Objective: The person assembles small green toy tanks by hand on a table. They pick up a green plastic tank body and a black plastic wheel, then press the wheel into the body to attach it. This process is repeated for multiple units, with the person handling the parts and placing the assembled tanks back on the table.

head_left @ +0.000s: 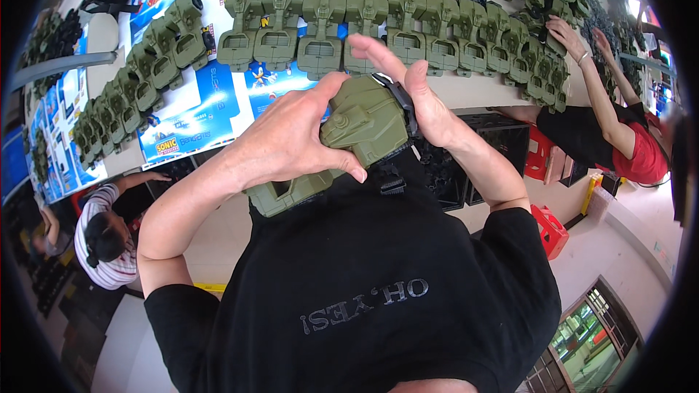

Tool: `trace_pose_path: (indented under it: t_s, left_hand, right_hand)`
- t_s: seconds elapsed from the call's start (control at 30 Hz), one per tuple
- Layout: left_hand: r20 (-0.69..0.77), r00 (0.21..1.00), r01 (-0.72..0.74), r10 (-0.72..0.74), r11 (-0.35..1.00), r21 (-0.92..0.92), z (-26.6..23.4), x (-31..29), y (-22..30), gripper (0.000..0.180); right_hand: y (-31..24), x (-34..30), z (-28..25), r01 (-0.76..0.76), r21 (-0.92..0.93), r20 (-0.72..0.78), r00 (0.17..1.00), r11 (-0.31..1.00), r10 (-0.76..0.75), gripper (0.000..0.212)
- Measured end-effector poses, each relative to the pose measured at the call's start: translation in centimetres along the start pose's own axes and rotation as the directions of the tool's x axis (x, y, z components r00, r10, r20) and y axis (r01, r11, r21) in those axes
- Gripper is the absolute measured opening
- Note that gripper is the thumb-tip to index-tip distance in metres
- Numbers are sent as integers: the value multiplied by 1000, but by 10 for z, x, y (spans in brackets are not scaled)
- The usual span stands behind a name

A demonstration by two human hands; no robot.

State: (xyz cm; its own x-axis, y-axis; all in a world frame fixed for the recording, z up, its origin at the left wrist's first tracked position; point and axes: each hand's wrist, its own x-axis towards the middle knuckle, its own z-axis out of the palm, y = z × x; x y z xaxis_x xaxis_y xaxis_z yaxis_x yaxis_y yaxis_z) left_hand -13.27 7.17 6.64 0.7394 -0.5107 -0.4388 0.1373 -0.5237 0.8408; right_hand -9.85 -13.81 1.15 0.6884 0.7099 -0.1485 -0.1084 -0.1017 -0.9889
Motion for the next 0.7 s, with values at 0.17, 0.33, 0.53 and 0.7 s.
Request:
trace_pose_path:
  t_s: [0.17,0.33,0.53,0.7]
  left_hand:
    - [-15,1000,-10,12,996,85,3,-3,4,91]
    - [-32,998,-46,53,982,182,6,-4,12,88]
    - [-22,983,-159,184,899,409,23,-27,8,73]
    - [-29,945,-244,325,761,601,35,-36,3,73]
  right_hand:
    - [-15,-3,4,-209,341,91,978,917,190,88]
    - [-20,1,15,-318,501,-21,926,805,378,79]
    - [-7,-22,30,-158,313,51,987,937,150,70]
    - [5,-29,46,202,129,-54,979,971,-197,57]
